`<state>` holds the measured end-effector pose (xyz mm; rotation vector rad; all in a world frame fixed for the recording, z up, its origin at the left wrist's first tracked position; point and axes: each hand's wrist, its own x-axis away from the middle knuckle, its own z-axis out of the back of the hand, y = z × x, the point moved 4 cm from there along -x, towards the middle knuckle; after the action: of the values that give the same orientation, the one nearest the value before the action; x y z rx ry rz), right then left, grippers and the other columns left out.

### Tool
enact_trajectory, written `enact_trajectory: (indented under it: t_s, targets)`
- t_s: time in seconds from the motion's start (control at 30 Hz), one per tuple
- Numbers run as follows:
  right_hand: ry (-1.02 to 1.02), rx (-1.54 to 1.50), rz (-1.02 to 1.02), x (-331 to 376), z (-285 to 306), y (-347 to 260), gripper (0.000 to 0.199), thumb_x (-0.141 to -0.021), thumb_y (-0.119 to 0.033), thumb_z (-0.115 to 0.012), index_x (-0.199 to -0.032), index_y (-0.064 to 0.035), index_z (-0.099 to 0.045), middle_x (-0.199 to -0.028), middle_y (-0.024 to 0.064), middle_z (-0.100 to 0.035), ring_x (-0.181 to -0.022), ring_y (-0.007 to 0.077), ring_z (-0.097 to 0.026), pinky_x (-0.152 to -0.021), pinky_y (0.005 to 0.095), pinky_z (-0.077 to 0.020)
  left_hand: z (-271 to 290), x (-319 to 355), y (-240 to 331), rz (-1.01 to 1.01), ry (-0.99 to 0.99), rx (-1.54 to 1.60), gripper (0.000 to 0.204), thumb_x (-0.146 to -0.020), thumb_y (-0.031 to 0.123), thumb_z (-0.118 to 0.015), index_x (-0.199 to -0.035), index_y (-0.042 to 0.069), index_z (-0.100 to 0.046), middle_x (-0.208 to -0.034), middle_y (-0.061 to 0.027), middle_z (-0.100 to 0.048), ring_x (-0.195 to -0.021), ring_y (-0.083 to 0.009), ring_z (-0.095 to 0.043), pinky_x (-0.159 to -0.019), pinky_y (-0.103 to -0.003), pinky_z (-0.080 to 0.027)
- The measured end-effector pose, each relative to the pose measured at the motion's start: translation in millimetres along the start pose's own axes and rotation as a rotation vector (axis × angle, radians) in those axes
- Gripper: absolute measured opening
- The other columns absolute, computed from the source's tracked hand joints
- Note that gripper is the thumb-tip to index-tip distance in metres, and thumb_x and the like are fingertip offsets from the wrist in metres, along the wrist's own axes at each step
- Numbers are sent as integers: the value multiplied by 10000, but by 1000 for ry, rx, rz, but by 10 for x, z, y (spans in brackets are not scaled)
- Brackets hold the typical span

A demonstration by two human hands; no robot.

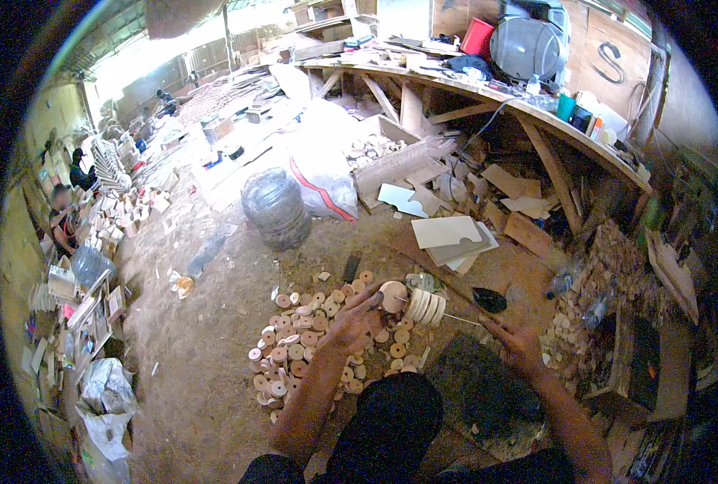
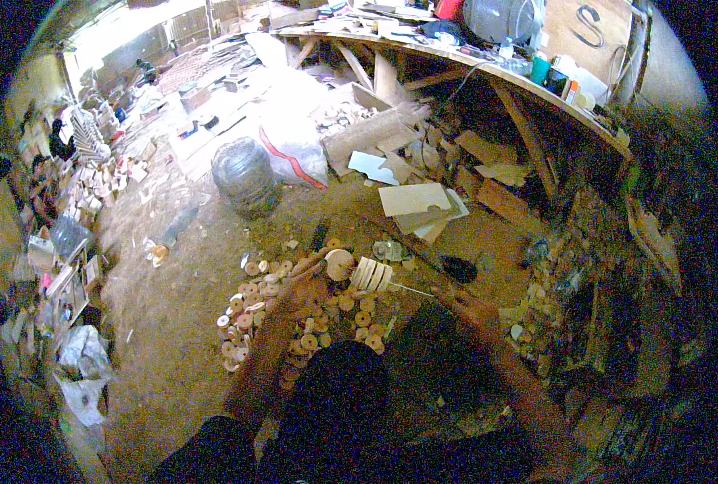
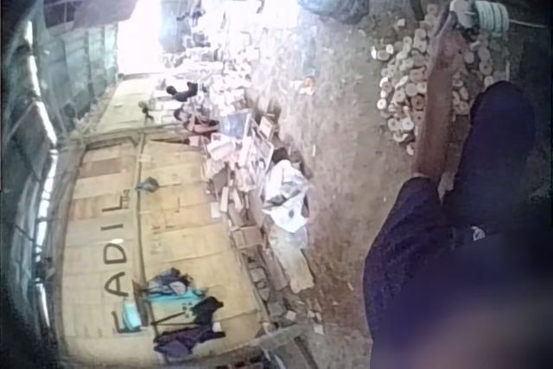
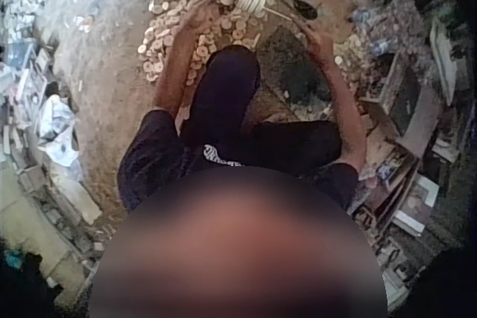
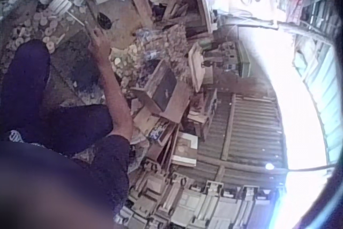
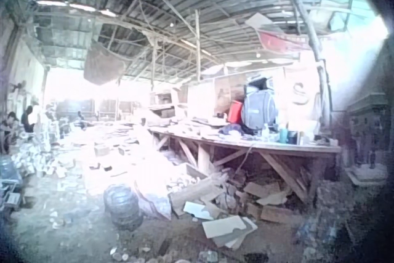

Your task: The person sits on the floor and threads small wooden discs onto a metal rod one by one. The discs are picked from a pile on the floor and slid onto the rod, forming a growing stack. The person occasionally adjusts the stack and continues adding discs.

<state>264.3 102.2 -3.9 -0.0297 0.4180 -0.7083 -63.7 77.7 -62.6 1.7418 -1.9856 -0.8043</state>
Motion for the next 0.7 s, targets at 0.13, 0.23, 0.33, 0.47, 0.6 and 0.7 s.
enact_trajectory:
  t_s: [0.13, 0.23, 0.33, 0.47, 0.6, 0.7]
  targets:
    - [31, -46, 14, 2, 32, -20, 698, -726, 34, -561, -1372, -233, -568, -1025, 140, -700, -774, 364, -666, -650, 447, -538, 54, -35, -59, 12, 9, 115, 442, -1016, 195, -521, -1415, 23, -440, -1312, -113, -576, -1139, -236, -597, -903, -390, -528]
    - [-104, -22, -84, 25, 6, 8, 675, -742, -5, -604, -1380, -221, -560, -1006, 147, -697, -808, 357, -669, -687, 448, -539, 9, -35, -41, 11, -18, 97, 438, -1016, 187, -521, -1412, 21, -433, -1281, -101, -587, -1108, -219, -602, -895, -362, -523]
    - [-52, -87, -75, 33, 27, 9, 679, -746, -32, -637, -1391, -225, -550, -961, 148, -688, -807, 343, -665, -699, 444, -537, -46, 9, 12, -38, 13, -72, 434, -1021, 190, -514, -1411, 21, -425, -1234, -84, -599, -1058, -199, -608, -874, -343, -518]
    - [-62, -58, -41, 40, -1, 36, 717, -721, 5, -622, -1395, -226, -547, -915, 139, -673, -785, 337, -652, -692, 444, -534, -83, 17, 35, -84, 16, -268, 425, -1031, 204, -502, -1409, 25, -424, -1178, -59, -611, -977, -173, -614, -813, -335, -521]
    - [-51, -15, -52, 65, -37, 66, 768, -684, 71, -566, -1389, -235, -554, -892, 130, -666, -774, 333, -641, -682, 436, -527, -33, -38, -9, -42, 46, -80, 423, -1034, 213, -499, -1409, 32, -425, -1187, -51, -613, -975, -166, -619, -799, -337, -526]
    - [3, -4, -13, 78, -33, 54, 794, -668, 101, -526, -1383, -242, -561, -882, 126, -663, -764, 329, -636, -671, 428, -523, -3, -30, 6, -58, 79, -142, 426, -1033, 219, -504, -1412, 42, -424, -1197, -49, -612, -993, -166, -620, -812, -342, -531]
